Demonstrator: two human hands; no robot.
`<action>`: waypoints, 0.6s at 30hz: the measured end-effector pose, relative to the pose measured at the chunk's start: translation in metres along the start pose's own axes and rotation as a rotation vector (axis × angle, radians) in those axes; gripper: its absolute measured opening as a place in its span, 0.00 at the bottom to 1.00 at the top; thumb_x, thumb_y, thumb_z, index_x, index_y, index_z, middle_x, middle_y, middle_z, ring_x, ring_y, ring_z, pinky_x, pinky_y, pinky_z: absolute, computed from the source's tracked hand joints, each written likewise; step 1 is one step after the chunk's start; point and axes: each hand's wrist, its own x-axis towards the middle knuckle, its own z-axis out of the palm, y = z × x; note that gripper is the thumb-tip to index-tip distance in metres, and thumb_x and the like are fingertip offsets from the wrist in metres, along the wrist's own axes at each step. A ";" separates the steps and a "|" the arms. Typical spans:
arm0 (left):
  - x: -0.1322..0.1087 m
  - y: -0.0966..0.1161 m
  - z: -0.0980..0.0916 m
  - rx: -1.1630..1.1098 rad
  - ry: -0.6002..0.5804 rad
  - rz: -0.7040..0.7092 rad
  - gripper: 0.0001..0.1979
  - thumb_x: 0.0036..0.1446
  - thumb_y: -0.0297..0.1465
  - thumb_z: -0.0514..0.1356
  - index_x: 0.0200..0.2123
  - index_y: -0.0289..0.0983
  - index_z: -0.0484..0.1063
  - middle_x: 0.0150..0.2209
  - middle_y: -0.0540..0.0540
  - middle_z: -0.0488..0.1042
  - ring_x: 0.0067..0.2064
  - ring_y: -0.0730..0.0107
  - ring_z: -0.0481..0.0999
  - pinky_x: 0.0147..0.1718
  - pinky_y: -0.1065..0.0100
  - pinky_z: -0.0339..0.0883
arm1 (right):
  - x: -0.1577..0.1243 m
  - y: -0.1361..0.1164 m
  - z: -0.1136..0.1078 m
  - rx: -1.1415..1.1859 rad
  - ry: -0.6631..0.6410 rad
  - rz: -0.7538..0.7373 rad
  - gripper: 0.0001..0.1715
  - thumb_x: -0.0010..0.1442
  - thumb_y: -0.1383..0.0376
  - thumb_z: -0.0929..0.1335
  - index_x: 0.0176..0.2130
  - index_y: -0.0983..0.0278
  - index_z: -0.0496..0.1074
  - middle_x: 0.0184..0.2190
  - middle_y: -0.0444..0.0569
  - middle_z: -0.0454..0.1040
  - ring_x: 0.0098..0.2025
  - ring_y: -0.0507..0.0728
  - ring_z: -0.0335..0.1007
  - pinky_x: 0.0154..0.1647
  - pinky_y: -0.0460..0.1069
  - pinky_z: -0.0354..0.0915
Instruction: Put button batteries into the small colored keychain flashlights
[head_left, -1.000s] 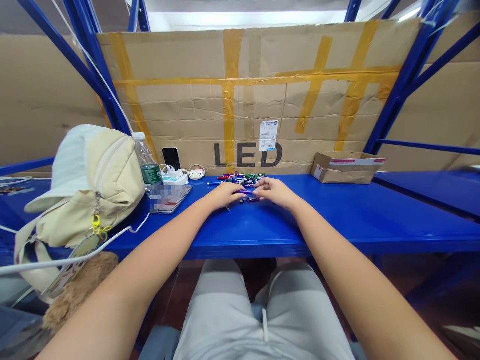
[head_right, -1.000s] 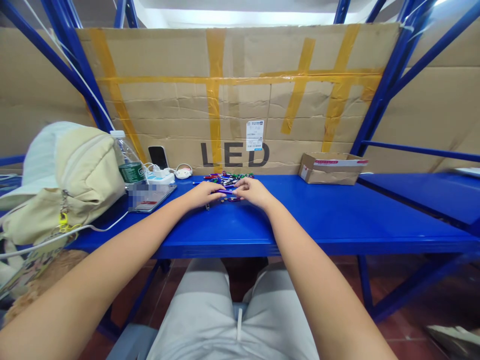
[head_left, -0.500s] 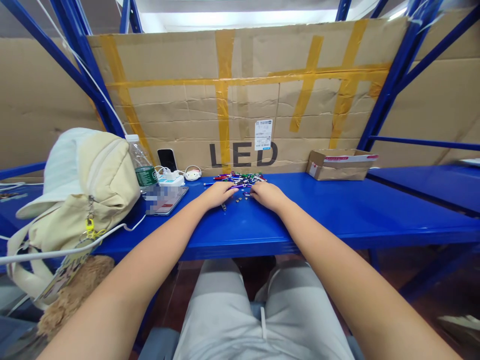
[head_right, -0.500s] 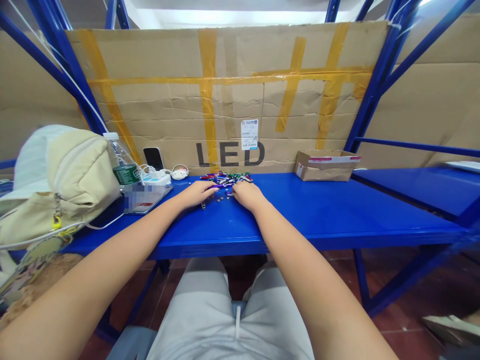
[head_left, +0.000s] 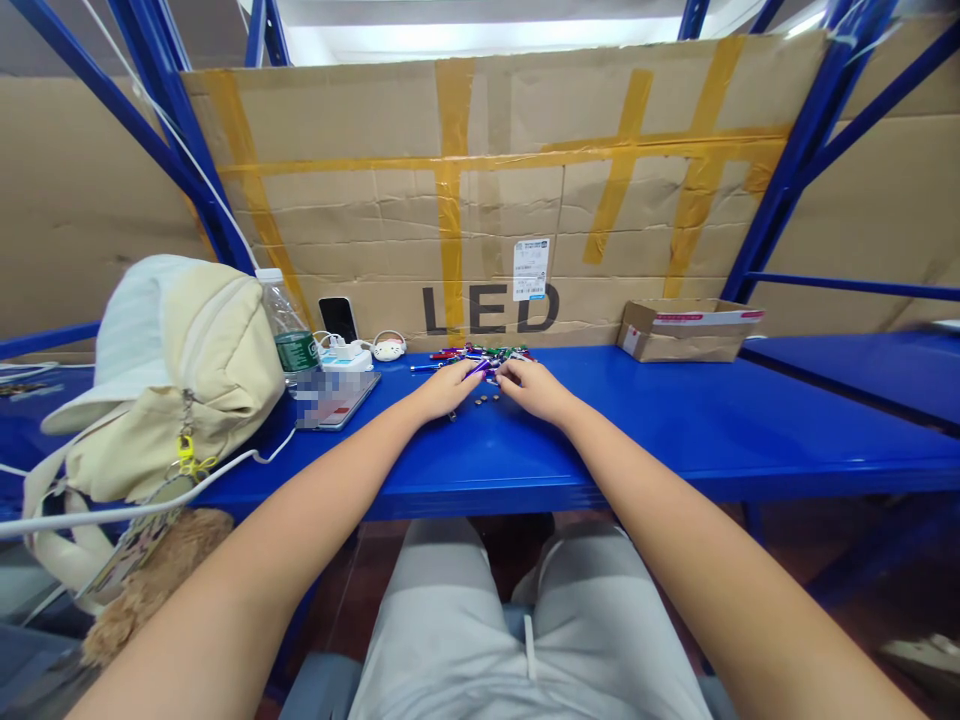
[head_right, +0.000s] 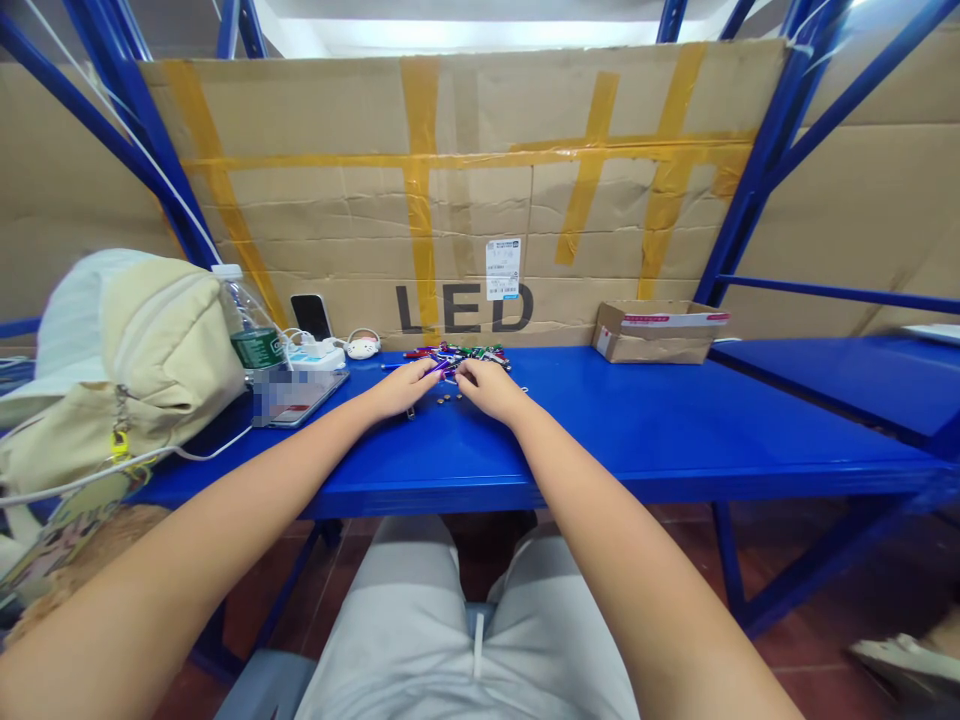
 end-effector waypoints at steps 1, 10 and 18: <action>0.000 0.001 0.000 -0.008 0.001 0.001 0.14 0.64 0.36 0.47 0.38 0.35 0.68 0.40 0.46 0.73 0.41 0.65 0.71 0.43 0.65 0.64 | 0.000 0.000 0.000 0.008 0.007 -0.003 0.10 0.60 0.67 0.61 0.31 0.65 0.70 0.29 0.47 0.73 0.32 0.53 0.66 0.35 0.47 0.60; 0.001 0.002 0.000 -0.012 0.024 -0.033 0.12 0.61 0.35 0.51 0.38 0.34 0.69 0.38 0.45 0.74 0.40 0.64 0.71 0.42 0.65 0.65 | 0.000 0.005 0.005 0.025 0.009 -0.030 0.06 0.59 0.69 0.62 0.35 0.65 0.69 0.28 0.46 0.73 0.30 0.53 0.67 0.33 0.46 0.60; 0.004 -0.006 0.001 -0.015 0.045 -0.098 0.16 0.63 0.36 0.47 0.39 0.32 0.70 0.40 0.41 0.75 0.42 0.60 0.73 0.44 0.62 0.65 | -0.004 -0.007 0.001 -0.078 -0.051 -0.165 0.10 0.56 0.68 0.66 0.41 0.63 0.69 0.40 0.51 0.74 0.42 0.57 0.69 0.41 0.49 0.62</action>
